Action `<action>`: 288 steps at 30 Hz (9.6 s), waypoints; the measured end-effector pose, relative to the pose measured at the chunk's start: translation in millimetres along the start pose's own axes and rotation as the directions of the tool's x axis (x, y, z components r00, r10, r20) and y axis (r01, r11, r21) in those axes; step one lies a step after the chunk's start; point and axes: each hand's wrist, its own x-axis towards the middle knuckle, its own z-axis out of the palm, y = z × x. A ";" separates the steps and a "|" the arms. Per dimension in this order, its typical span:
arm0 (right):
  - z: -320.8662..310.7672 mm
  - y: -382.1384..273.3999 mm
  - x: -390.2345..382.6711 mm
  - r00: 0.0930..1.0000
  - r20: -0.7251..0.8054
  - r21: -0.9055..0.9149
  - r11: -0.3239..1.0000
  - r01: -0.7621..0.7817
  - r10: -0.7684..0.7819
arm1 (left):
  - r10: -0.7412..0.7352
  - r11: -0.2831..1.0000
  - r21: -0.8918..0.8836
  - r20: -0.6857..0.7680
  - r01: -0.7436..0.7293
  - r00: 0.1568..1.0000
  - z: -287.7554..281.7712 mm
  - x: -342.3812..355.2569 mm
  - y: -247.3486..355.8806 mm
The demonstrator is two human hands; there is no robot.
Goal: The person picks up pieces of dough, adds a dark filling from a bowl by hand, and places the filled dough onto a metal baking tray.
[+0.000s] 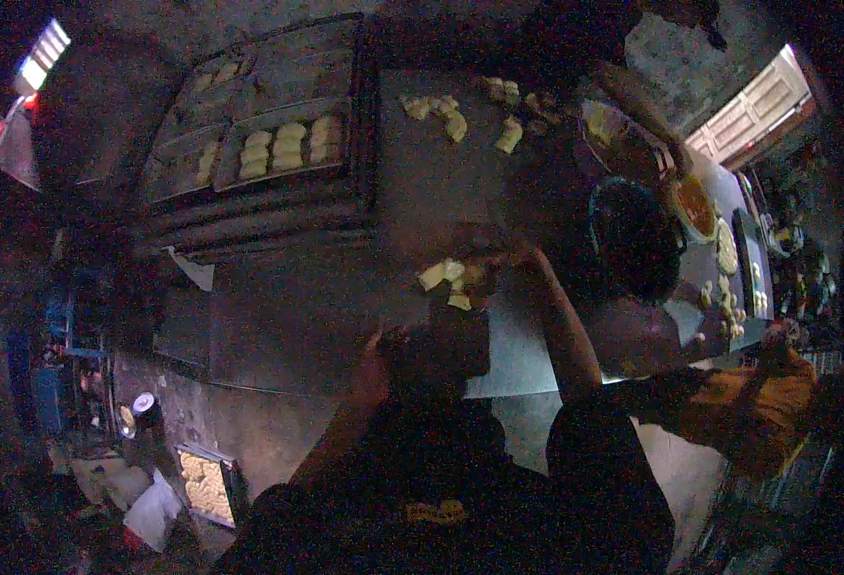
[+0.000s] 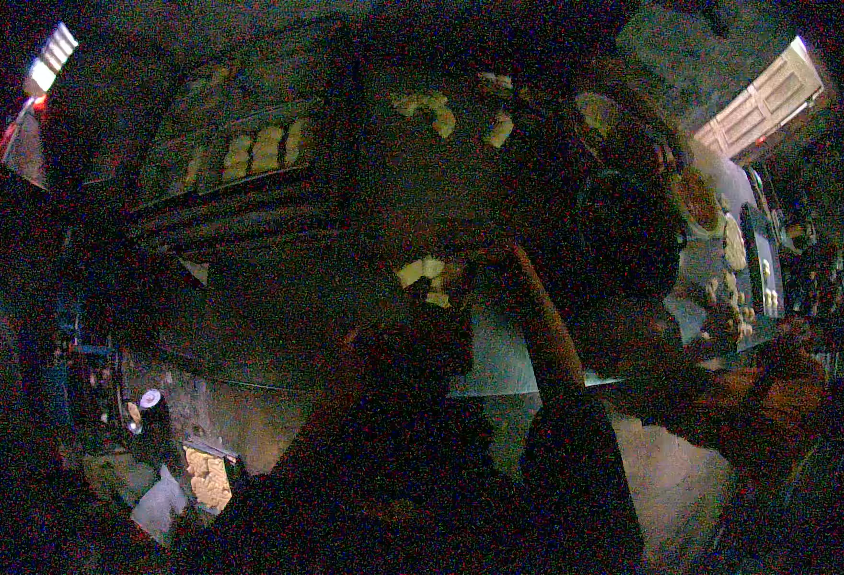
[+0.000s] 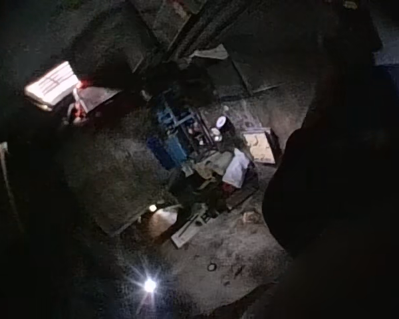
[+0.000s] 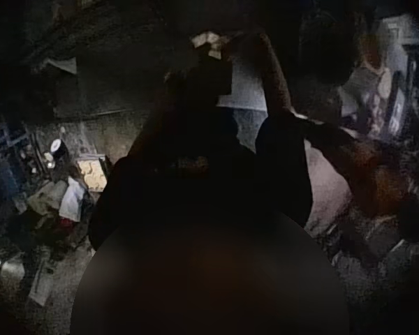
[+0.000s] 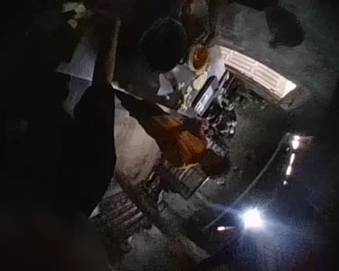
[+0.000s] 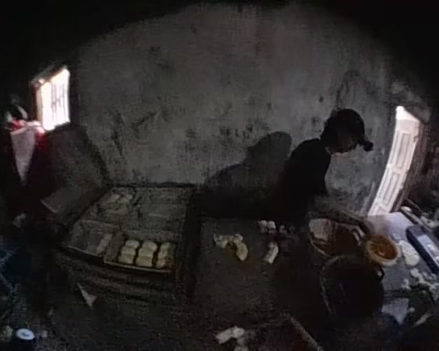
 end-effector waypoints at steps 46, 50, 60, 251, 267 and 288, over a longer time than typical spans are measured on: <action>-18.3 -23.8 -329.8 0.919 -0.380 0.748 0.618 0.241 0.101 | 0.252 -0.087 0.041 0.968 -0.995 0.018 327.8 31.2 -2.3; -68.2 -53.4 -322.8 0.997 0.011 0.905 0.422 -0.045 0.081 | 0.373 0.324 0.014 0.917 -0.946 0.141 352.1 30.0 -25.6; -262.8 29.0 -215.9 0.937 -0.346 0.310 0.948 0.073 0.041 | 0.322 0.582 0.500 0.582 -0.641 0.747 375.3 56.1 -46.9; -196.4 70.6 -137.5 0.931 0.360 -0.728 0.642 0.242 0.058 | -0.182 0.927 0.352 0.122 0.129 0.976 298.9 47.4 -63.1; -78.6 -80.0 -172.6 0.959 0.272 0.427 0.885 -0.189 0.073 | -0.073 0.981 0.194 0.240 0.026 0.968 221.2 6.9 -4.3; 88.9 -185.9 -246.2 0.966 -0.068 -0.098 0.965 0.242 -0.249 | -0.150 0.988 0.053 0.164 0.143 0.975 92.3 -61.3 49.8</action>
